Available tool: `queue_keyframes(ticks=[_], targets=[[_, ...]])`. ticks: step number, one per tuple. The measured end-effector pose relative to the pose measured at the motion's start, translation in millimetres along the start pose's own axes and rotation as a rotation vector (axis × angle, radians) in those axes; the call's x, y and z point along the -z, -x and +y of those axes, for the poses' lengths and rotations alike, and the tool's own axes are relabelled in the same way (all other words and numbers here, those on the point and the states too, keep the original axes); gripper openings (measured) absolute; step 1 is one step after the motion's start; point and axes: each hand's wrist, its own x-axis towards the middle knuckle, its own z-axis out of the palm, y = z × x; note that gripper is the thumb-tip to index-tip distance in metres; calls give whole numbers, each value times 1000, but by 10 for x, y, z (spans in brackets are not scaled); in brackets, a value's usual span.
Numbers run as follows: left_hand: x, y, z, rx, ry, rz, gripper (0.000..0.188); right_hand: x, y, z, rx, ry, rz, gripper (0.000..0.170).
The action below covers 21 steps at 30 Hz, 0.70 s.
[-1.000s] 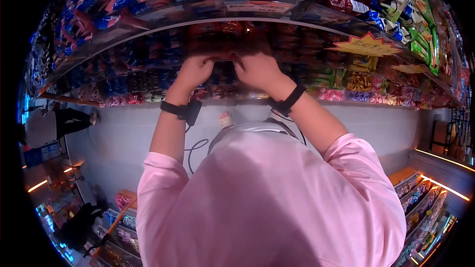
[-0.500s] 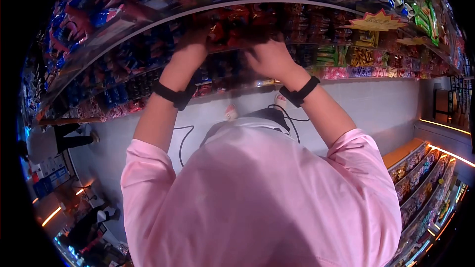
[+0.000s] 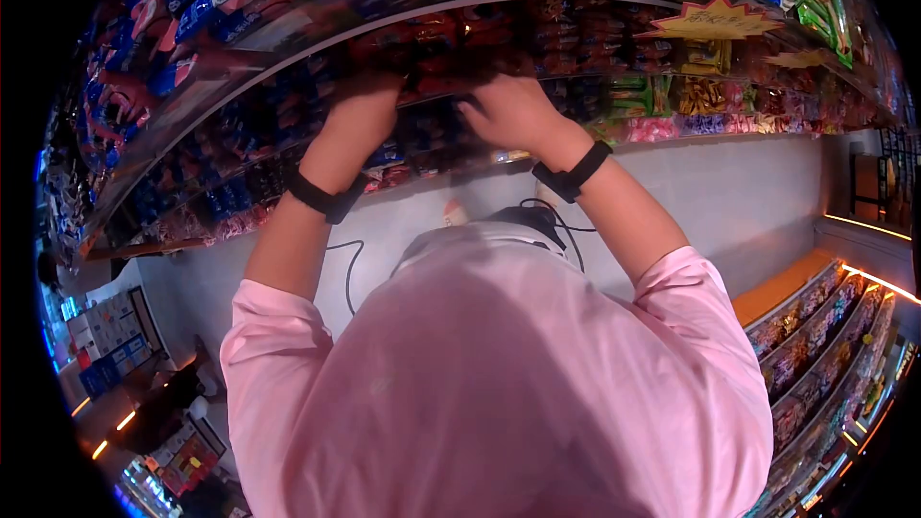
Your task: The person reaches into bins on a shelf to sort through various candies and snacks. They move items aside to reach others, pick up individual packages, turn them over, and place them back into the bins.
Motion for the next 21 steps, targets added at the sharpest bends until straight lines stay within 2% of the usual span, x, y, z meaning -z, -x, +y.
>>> queue_keyframes(ticks=[1,4,7,10,13,16,19,21], targets=[[-28,-3,28,-13,-30,21,42,30,-27,-17,74,-33,94,44],[52,92,141,32,203,117,47,76,-159,-32,86,68,191,47],[232,199,305,158,252,80,49,96,-353,-2,132,92,305,48],[236,193,460,308,250,54,51,155,-512,-50,48,150,140,50],[24,81,432,207,230,396,50,36,-614,-63,72,221,230,49],[183,-50,521,141,170,637,44,46,-631,-46,182,256,227,55],[5,-140,282,78,234,650,43,-18,-662,-35,124,300,162,47],[-12,-151,287,93,304,612,40,-97,-682,16,132,390,180,48]])
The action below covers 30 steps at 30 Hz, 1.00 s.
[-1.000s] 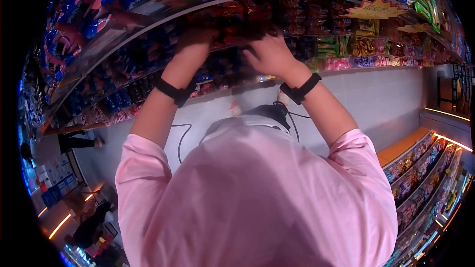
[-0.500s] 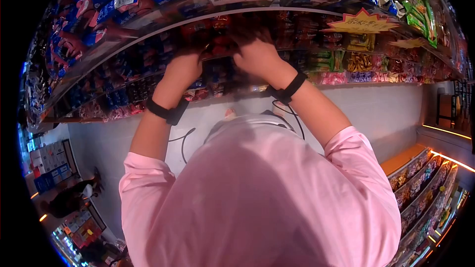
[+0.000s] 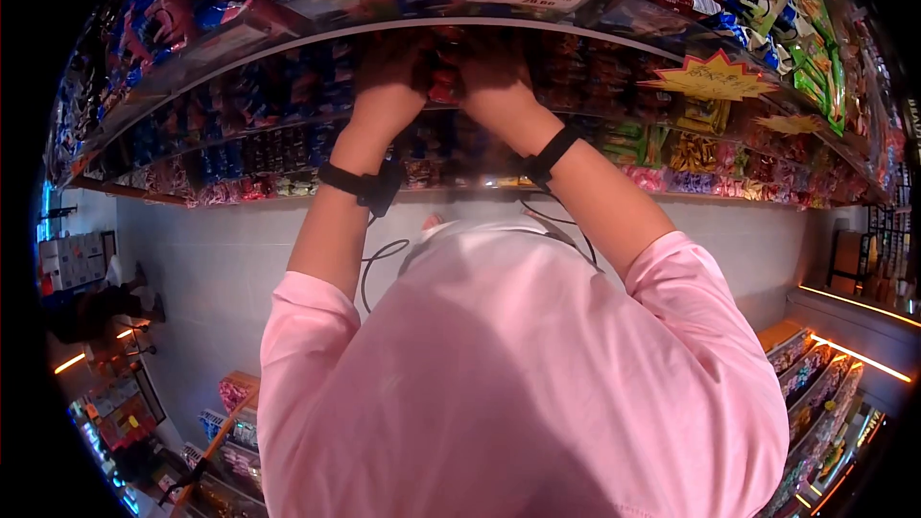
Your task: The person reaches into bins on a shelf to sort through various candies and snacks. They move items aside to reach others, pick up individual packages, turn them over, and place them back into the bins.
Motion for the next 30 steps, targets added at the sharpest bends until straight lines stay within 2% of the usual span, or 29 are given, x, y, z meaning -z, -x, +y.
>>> queue_keyframes(ticks=[1,4,7,10,14,16,20,23,25,26,29,30], targets=[[-13,-11,-5,18,29,-19,39,-44,-11,16,5,45,9,48],[-140,-29,-123,-49,103,-94,39,-99,-44,50,-8,-138,27,43],[-240,-30,-196,-29,164,-127,33,-23,-91,57,103,-192,104,41],[-260,-87,-239,164,47,-292,22,-133,-65,60,-76,-324,67,36],[-366,-33,-373,125,32,-239,17,127,-7,-179,-248,-279,190,33],[-435,49,-450,70,46,-164,18,113,17,-192,-238,-264,250,32],[-362,46,-410,202,122,-321,18,-22,11,-124,-100,-126,369,39],[-287,1,-341,192,19,-417,19,-91,18,-26,-150,-157,129,38],[-179,-89,-255,150,-106,-511,22,-116,-17,10,-116,-99,56,34],[-139,-82,-253,114,-63,-456,23,-120,-39,18,-98,-71,18,33],[-50,-27,-313,-21,34,-281,26,-184,-117,-38,52,93,116,27],[-43,-17,-323,-91,46,-213,27,-175,-121,-51,81,60,121,27]])
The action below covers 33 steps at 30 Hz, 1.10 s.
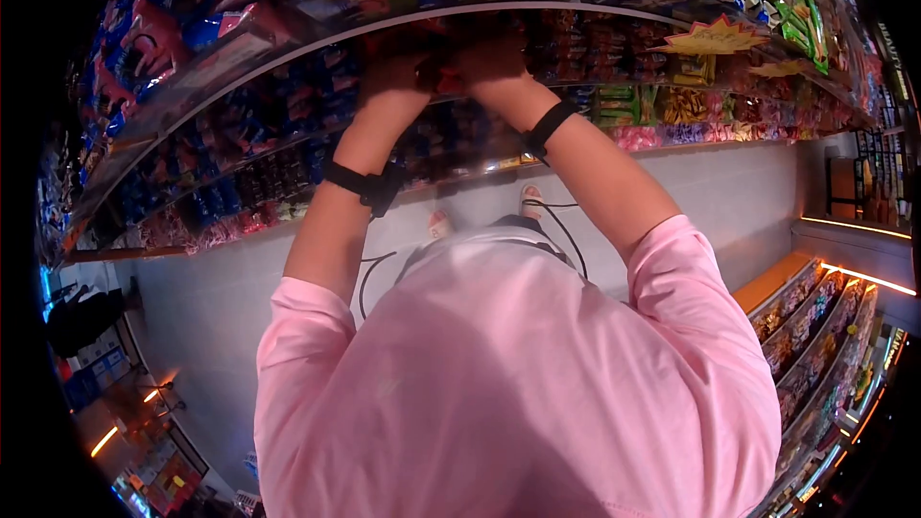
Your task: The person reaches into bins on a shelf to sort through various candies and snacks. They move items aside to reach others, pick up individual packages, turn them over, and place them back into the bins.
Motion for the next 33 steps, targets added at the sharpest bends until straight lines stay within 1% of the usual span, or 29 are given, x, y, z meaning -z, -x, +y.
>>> queue_keyframes(ticks=[1,4,5,6,7,9,10,13,16,18,19,20,22,25,26,28,29,30,31,33], targets=[[11,5,-10,-72,-1,68,27,13,-11,-5,29,-33,9,27],[49,113,-16,137,64,51,29,85,-26,-3,109,-92,19,31],[80,138,-7,186,131,80,28,124,-3,-13,132,-105,19,33],[116,156,2,232,198,109,28,211,29,-60,61,-147,-38,31],[149,151,4,278,265,140,27,298,28,-88,34,-157,-86,31],[325,32,39,255,121,137,26,428,2,-89,-19,-172,-182,30],[383,-8,72,243,51,130,26,287,104,-26,-5,-189,-181,32],[361,-136,90,330,-142,-55,24,460,90,-49,-18,-185,-216,40],[291,-216,75,293,-207,-134,25,379,-95,33,-65,-204,131,45],[232,-254,15,210,-422,-72,29,363,-215,34,-73,-165,84,44],[222,-246,-4,166,-468,-54,31,352,-254,35,-82,-145,61,44],[212,-239,-24,122,-515,-34,32,281,-265,64,-86,-130,93,46],[240,-220,-60,57,-489,-18,35,122,-273,140,-90,-97,155,49],[287,-182,-119,24,-459,-26,38,218,-250,232,-58,-108,43,52],[289,-161,-189,19,-456,-27,38,403,-237,191,-94,-240,61,51],[267,-151,-324,12,-446,-25,36,517,-151,168,-166,-319,39,52],[320,-151,-297,31,-408,-37,36,547,-116,171,-203,-356,27,53],[412,-175,-242,47,-368,-47,37,561,-96,181,-169,-310,-44,54],[457,-194,-221,63,-329,-56,37,543,-105,170,-115,-268,2,51],[418,-198,-288,13,-292,63,38,463,-141,122,-10,-185,93,46]])
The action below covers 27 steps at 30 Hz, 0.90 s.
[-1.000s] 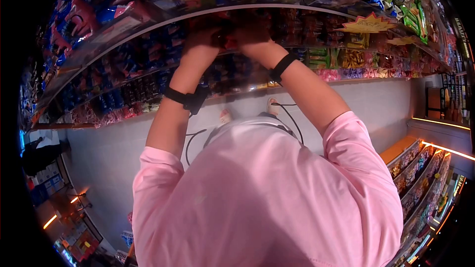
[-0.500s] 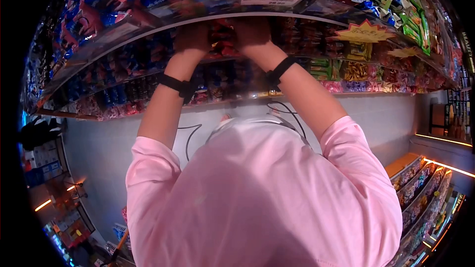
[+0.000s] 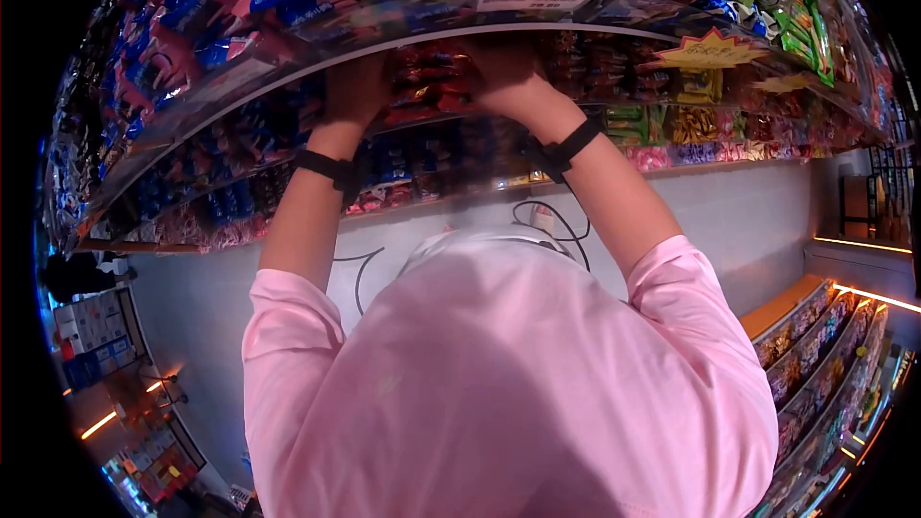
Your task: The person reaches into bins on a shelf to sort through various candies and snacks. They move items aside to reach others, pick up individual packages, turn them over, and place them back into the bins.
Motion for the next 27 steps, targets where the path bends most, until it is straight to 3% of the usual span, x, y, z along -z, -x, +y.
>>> queue_keyframes(ticks=[3,6,9,15,18,24,25,27], targets=[[-110,30,-140,-33,-31,24,40,-148,-35,-60,-19,63,-9,47],[-88,-6,-154,-93,-32,-24,41,-117,-103,-103,-93,171,-213,51],[-83,-6,-124,-160,-26,-2,40,-231,-108,-26,-139,296,-184,43],[-59,-70,-101,-77,4,107,32,-233,-128,72,-25,167,-150,35],[-14,13,-57,-26,15,108,33,-120,-205,3,36,36,-225,36],[70,149,113,-62,53,201,35,-328,-61,273,-35,19,-176,34],[94,163,136,-67,79,231,35,-361,13,316,24,121,-102,32],[99,200,166,-39,131,287,35,-347,-4,190,-33,67,-142,32]])
